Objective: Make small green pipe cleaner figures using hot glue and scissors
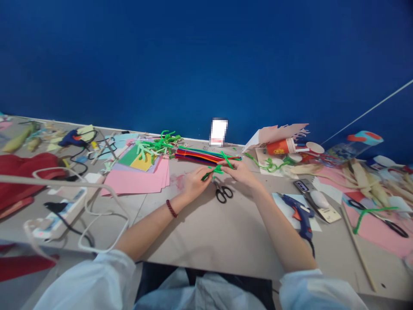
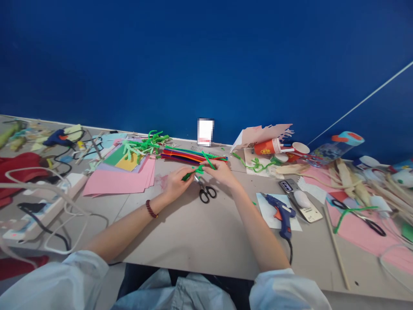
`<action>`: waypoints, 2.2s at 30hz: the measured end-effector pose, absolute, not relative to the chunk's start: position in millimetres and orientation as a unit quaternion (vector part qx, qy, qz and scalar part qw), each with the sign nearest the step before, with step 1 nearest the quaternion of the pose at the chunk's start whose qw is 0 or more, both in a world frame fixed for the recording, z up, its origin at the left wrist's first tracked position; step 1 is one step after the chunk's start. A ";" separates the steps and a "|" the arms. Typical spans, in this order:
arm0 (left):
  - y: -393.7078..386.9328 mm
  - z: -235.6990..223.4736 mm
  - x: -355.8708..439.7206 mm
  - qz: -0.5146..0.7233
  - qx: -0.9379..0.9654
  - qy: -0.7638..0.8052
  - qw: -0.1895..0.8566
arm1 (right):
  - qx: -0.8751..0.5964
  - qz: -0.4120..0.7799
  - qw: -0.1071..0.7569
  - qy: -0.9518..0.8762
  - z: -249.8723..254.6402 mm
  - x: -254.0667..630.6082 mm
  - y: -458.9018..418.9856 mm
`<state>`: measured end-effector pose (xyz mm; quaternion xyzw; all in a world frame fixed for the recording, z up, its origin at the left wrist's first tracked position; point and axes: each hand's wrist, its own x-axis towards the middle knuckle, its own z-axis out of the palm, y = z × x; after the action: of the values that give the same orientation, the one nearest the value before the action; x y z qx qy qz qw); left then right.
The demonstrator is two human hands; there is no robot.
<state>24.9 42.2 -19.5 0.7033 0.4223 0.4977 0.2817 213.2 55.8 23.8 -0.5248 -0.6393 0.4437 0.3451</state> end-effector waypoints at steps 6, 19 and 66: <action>48.9 -31.6 22.8 0.468 0.790 0.391 0.060 | -0.504 0.444 0.380 -0.636 21.8 208.6 50.0; 49.7 -40.4 21.5 0.450 0.813 0.369 -0.021 | -0.533 0.234 0.342 -0.738 22.8 198.9 45.1; 47.5 -34.4 22.7 0.472 0.797 0.376 0.036 | -0.488 0.418 0.325 -0.694 34.7 213.2 45.8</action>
<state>22.7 47.5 -34.4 0.7968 0.3757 0.4718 0.0358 213.2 45.8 34.7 -0.4879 -0.6936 0.4185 0.3253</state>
